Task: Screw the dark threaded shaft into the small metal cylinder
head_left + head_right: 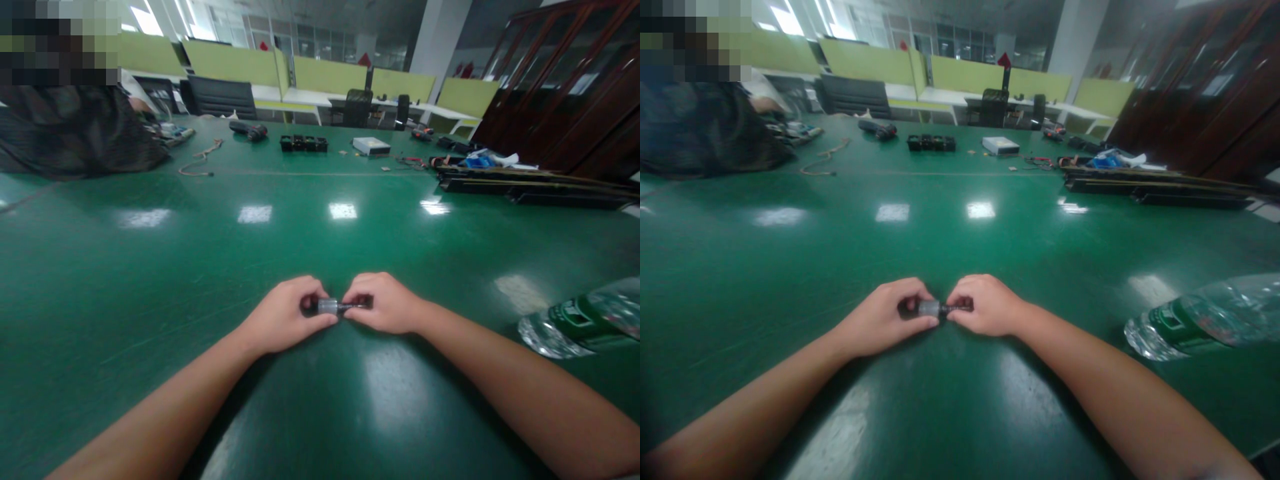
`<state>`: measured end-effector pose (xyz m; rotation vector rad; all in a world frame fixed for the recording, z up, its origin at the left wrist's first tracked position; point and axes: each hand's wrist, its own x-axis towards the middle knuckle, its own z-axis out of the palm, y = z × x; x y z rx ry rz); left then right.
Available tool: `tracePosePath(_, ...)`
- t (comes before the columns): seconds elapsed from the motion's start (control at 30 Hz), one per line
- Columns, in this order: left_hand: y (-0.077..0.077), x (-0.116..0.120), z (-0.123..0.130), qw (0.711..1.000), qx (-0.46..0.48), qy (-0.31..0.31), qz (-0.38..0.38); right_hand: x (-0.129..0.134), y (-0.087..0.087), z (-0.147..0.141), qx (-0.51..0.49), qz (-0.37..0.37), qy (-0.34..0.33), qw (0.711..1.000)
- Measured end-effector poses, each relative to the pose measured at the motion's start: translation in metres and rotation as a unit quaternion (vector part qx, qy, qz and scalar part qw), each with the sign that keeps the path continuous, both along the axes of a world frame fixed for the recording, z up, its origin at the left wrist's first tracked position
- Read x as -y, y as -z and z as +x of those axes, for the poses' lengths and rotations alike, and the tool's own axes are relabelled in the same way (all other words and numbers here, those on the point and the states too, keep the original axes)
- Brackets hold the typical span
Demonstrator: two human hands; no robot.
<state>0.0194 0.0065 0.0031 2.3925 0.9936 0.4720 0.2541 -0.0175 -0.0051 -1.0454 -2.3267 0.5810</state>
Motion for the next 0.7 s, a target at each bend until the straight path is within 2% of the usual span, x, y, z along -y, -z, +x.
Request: tracePosePath(0.7, -0.0003, 0.0, 0.0, 1.0, -0.006, -0.005, 0.0, -0.0009, -0.0003, 0.0048, -0.003, -0.006, -0.011, 1.0)
